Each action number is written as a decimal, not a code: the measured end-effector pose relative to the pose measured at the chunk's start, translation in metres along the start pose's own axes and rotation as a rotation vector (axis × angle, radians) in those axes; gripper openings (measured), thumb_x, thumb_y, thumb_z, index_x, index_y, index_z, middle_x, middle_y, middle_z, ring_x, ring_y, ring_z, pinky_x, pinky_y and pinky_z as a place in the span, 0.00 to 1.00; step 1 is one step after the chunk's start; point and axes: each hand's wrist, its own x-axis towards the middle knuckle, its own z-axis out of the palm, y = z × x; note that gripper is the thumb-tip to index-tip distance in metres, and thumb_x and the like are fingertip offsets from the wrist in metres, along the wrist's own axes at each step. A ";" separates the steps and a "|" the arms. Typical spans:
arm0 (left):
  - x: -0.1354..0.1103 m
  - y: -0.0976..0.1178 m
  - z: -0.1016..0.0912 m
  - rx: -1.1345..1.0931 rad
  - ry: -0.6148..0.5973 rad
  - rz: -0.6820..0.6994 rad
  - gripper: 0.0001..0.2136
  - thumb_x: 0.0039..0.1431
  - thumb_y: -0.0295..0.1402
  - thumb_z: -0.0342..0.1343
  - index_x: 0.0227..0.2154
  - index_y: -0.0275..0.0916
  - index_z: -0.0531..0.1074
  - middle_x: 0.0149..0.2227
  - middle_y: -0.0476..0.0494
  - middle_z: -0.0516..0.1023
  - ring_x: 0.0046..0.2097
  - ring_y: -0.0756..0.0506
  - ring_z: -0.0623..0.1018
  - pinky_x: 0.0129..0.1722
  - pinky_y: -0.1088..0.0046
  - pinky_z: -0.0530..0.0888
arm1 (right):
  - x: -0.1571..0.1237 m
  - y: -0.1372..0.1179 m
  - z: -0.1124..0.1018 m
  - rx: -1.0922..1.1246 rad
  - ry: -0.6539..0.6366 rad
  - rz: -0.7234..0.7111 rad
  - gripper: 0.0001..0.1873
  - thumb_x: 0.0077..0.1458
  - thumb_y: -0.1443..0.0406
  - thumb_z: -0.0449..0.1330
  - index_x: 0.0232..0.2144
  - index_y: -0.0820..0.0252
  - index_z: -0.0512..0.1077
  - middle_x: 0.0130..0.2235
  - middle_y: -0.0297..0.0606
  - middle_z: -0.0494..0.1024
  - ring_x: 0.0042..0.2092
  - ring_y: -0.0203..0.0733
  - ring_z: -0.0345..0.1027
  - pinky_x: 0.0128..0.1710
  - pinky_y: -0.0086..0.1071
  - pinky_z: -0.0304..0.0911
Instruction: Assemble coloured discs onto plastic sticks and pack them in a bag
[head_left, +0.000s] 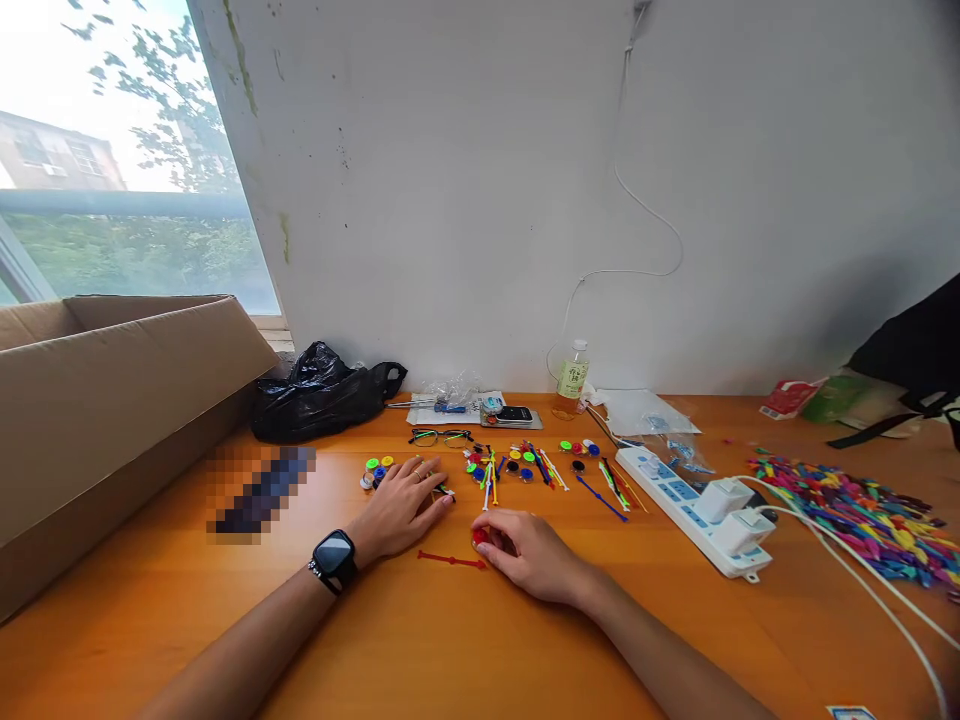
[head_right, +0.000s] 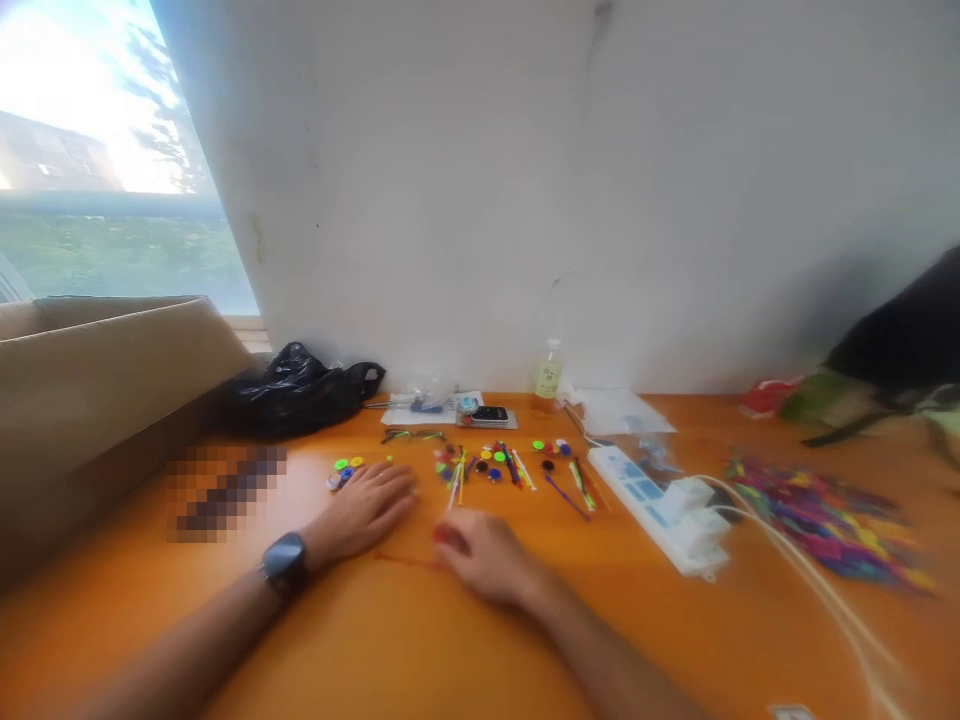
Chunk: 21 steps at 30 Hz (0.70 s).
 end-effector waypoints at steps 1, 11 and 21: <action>0.002 -0.001 -0.001 0.018 0.018 -0.004 0.18 0.75 0.46 0.47 0.55 0.46 0.76 0.62 0.38 0.74 0.64 0.35 0.70 0.62 0.51 0.68 | 0.000 0.000 0.000 -0.003 0.001 -0.008 0.12 0.64 0.58 0.61 0.45 0.54 0.80 0.36 0.38 0.81 0.36 0.43 0.71 0.37 0.32 0.62; 0.071 -0.042 0.011 0.168 0.001 -0.023 0.17 0.72 0.48 0.49 0.51 0.48 0.78 0.61 0.41 0.76 0.62 0.35 0.69 0.61 0.52 0.67 | -0.002 -0.004 -0.003 -0.024 -0.009 -0.036 0.09 0.64 0.60 0.60 0.43 0.55 0.79 0.37 0.38 0.80 0.36 0.42 0.71 0.36 0.31 0.61; 0.098 -0.059 0.018 0.226 -0.061 -0.063 0.17 0.69 0.45 0.51 0.38 0.40 0.79 0.46 0.34 0.81 0.55 0.33 0.72 0.56 0.55 0.64 | -0.003 -0.002 -0.003 -0.063 -0.028 -0.043 0.09 0.65 0.61 0.59 0.43 0.54 0.78 0.38 0.35 0.81 0.37 0.40 0.72 0.37 0.29 0.60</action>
